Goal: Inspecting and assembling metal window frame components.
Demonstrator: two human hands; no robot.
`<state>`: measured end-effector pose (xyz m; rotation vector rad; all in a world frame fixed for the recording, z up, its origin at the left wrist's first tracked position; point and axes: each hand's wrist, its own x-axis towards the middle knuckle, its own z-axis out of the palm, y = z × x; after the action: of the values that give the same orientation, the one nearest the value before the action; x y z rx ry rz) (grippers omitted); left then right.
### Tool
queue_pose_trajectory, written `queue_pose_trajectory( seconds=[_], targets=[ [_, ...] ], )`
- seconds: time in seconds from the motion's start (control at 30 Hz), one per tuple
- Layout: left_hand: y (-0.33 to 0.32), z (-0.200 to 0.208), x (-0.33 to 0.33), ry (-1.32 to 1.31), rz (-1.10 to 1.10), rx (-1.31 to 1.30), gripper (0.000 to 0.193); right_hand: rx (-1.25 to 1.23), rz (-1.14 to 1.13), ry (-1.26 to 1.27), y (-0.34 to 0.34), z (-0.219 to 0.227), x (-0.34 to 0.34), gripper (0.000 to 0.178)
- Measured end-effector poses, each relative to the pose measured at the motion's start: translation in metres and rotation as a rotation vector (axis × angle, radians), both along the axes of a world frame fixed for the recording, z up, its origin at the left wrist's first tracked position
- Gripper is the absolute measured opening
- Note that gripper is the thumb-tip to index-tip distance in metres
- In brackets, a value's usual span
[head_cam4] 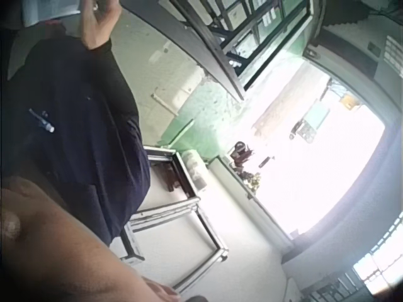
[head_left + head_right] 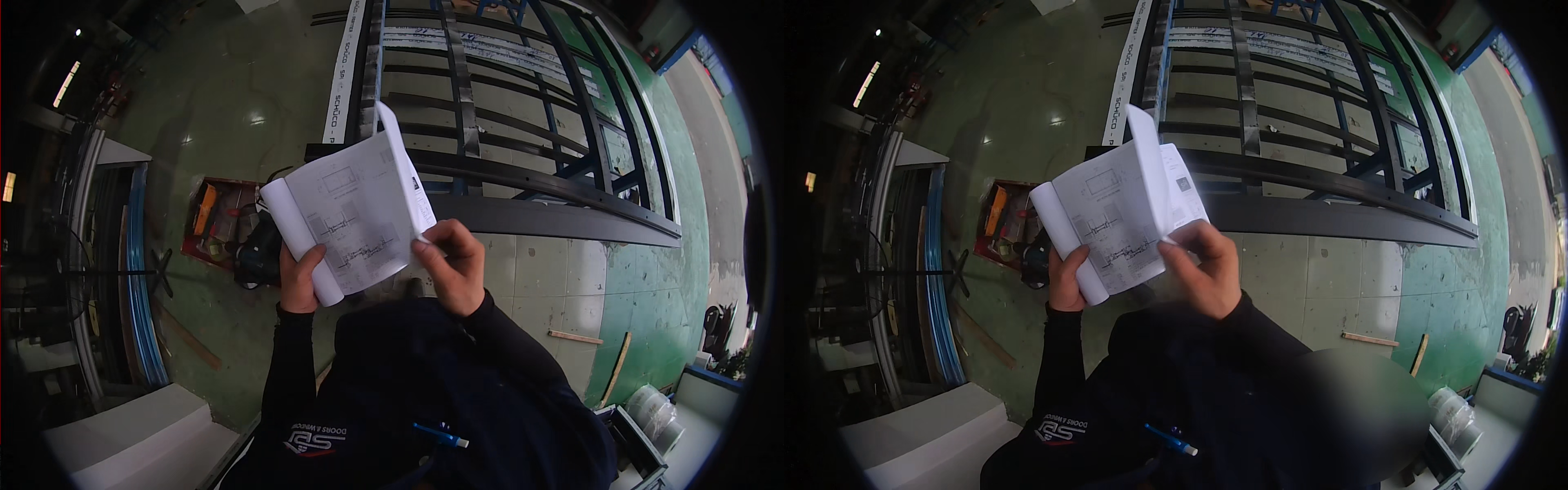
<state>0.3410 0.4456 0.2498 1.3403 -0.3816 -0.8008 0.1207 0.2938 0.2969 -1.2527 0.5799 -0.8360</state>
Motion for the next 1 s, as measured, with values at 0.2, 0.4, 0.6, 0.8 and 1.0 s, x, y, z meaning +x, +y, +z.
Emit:
queue_pose_trajectory(
  seconds=[0.2,0.4,0.6,0.8,1.0],
  targets=[
    [0.022,-0.001,0.007,0.094,0.015,-0.079,0.058,0.486,-0.318,0.399,-0.050,-0.161,-0.092,0.027],
    [0.020,0.005,0.000,0.267,-0.058,-0.207,0.061,0.344,0.605,0.398,0.006,-0.142,-0.062,0.075],
    [0.016,0.001,0.006,0.250,-0.154,-0.099,0.064,0.580,0.568,-0.242,0.044,-0.131,-0.006,0.119],
    [0.056,-0.033,0.026,0.028,0.076,0.027,0.055,0.644,0.140,-0.014,0.031,-0.111,0.029,0.071],
    [0.130,-0.053,0.098,0.110,0.261,0.089,0.052,0.643,0.214,0.144,0.082,-0.097,0.123,0.056]
  ],
)
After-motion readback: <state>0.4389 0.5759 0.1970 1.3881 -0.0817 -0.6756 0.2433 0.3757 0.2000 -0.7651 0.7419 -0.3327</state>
